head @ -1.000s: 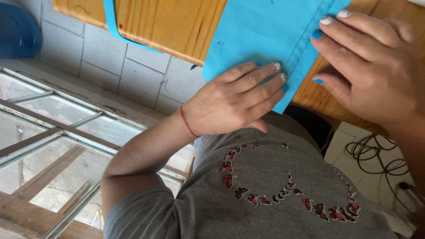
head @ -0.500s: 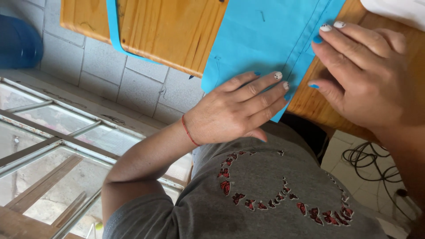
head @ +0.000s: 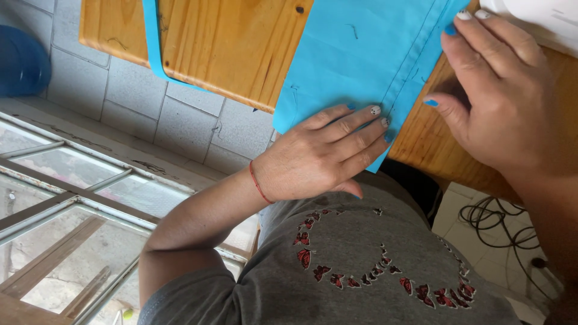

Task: Cutting fabric with scissors and setting up a sewing machine to sew a piece of cloth.

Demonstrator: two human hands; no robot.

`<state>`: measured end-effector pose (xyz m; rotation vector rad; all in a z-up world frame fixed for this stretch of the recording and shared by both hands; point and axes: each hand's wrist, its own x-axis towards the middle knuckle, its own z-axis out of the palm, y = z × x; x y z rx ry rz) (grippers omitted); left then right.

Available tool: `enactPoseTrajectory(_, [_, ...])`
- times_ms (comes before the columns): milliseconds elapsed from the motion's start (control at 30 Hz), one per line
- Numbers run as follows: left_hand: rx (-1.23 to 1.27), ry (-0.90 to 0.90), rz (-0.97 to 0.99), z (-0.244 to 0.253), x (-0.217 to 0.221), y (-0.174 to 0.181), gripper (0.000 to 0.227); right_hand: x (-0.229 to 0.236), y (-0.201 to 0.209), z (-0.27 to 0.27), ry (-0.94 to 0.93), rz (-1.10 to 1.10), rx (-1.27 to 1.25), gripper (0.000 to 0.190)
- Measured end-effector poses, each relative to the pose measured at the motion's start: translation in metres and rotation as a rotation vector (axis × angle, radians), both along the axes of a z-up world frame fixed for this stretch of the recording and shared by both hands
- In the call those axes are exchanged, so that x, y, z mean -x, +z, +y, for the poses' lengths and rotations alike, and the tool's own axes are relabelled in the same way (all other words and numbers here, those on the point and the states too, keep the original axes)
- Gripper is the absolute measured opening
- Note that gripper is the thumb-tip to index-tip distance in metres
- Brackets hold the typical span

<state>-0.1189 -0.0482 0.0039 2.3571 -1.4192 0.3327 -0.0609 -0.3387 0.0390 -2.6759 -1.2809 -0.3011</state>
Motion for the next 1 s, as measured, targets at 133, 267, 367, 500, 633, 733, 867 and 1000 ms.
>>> enactPoseTrajectory(133, [0.014,-0.003,0.01,0.0,0.0,-0.003,0.073,0.001,0.0,0.001,-0.013,-0.022,0.043,0.057])
enactPoseTrajectory(267, [0.013,-0.002,0.011,-0.001,0.0,-0.003,0.072,-0.002,0.0,0.003,-0.013,0.001,0.033,0.058])
enactPoseTrajectory(367, [0.01,0.002,-0.001,-0.001,-0.001,-0.001,0.075,-0.005,0.0,0.003,-0.001,0.018,0.03,0.063])
enactPoseTrajectory(500, [0.026,-0.003,0.006,-0.002,-0.002,0.001,0.07,-0.005,-0.005,0.002,-0.064,-0.014,0.094,0.069])
enactPoseTrajectory(633, [0.055,-0.014,0.017,-0.003,-0.003,0.001,0.067,-0.006,-0.005,0.009,-0.142,-0.05,0.164,0.081])
enactPoseTrajectory(733, [0.05,-0.006,0.016,-0.003,-0.002,0.001,0.066,-0.006,-0.003,0.015,-0.174,-0.036,0.151,0.079])
enactPoseTrajectory(867, [0.042,-0.001,0.015,-0.003,-0.001,0.002,0.066,-0.006,-0.004,0.019,-0.206,-0.025,0.135,0.082])
enactPoseTrajectory(1000, [0.069,-0.016,0.037,-0.003,-0.002,0.003,0.064,-0.008,-0.006,0.022,-0.254,-0.024,0.116,0.081])
